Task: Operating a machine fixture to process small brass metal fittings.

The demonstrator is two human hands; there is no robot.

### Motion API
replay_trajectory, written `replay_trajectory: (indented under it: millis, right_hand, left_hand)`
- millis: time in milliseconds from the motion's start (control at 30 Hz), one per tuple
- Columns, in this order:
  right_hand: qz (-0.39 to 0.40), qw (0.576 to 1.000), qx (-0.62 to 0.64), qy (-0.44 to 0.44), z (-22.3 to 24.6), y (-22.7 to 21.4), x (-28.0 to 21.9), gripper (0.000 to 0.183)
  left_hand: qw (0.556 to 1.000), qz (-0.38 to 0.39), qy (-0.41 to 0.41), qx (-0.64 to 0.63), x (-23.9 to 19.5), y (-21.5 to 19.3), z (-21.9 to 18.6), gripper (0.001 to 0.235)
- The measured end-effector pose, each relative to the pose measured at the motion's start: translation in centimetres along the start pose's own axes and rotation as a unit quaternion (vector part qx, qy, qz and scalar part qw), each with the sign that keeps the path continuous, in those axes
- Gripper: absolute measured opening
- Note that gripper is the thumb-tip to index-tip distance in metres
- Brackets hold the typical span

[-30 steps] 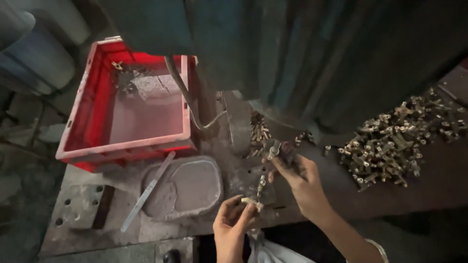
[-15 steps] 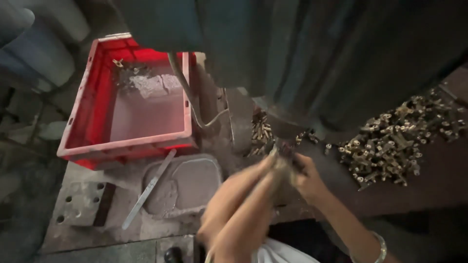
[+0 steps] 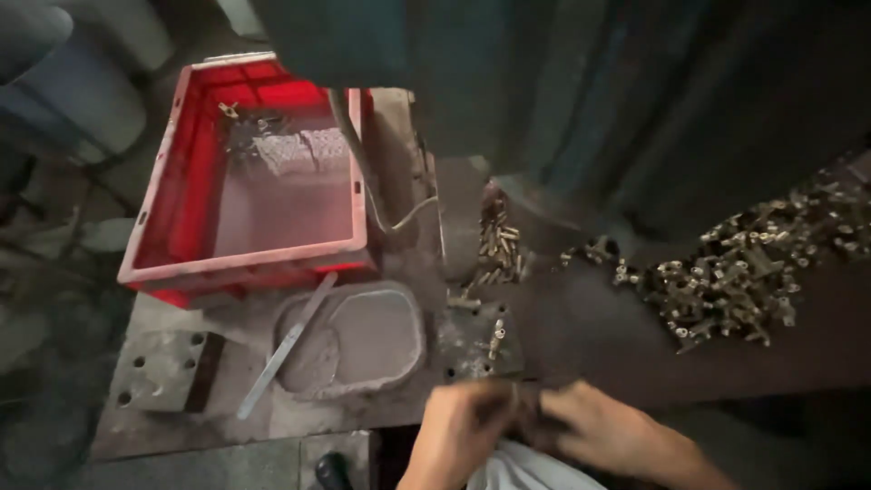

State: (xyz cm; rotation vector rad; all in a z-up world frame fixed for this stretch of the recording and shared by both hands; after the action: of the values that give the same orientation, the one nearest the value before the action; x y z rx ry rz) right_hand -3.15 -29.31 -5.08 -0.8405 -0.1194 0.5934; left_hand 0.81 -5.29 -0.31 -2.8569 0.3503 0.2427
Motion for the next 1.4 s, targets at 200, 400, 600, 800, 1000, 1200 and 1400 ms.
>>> replay_trajectory:
  millis: [200,400,600,800,1000,1200,1400]
  right_hand:
    - [-0.210,0.806,-0.429,-0.350,4.0,-3.2,0.8,0.022]
    - [-0.128,0.940,-0.246,-0.201,0.2,-2.6,8.5,0.012]
    - [-0.299,0.893,0.336,0.005,3.3,-5.4,7.9,0.029]
    - [-0.490,0.802,0.320,-0.117,-1.1,-2.7,8.4,0.027]
    - [-0.182,0.846,0.463,-0.191,0.5,-9.3,9.5,0.021]
    - [-0.283,0.827,0.451,-0.181,2.6,-8.8,9.7,0.027]
    - [-0.331,0.831,0.419,-0.157,4.4,-8.1,9.3,0.025]
  left_hand:
    - [0.973,-0.103,-0.086,-0.190,1.4,-10.5,0.1,0.020]
    - [0.970,-0.221,0.093,0.035,1.8,-6.4,-3.1,0.039]
    - [0.981,-0.153,0.113,-0.049,2.7,1.7,-8.5,0.032]
    - [0.978,-0.100,0.144,-0.109,4.5,-0.3,-10.5,0.034]
    - [0.920,-0.114,0.224,0.299,9.2,-1.8,-4.6,0.023]
    - [0.830,0.046,0.228,0.507,16.3,1.5,-0.6,0.015]
    - [0.886,-0.136,0.223,0.382,9.3,-1.4,-3.8,0.042]
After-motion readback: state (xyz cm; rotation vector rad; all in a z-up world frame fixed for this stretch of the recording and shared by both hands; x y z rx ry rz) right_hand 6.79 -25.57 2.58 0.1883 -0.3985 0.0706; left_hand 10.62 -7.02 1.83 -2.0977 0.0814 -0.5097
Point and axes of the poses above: each hand's wrist, its own x-axis towards the middle knuckle, its own y-axis out of the palm, z = x × y, the point moved 3 cm from there along x, towards the middle knuckle, and after that the axes turned 14 degrees about -y, right-handed, at the moved point
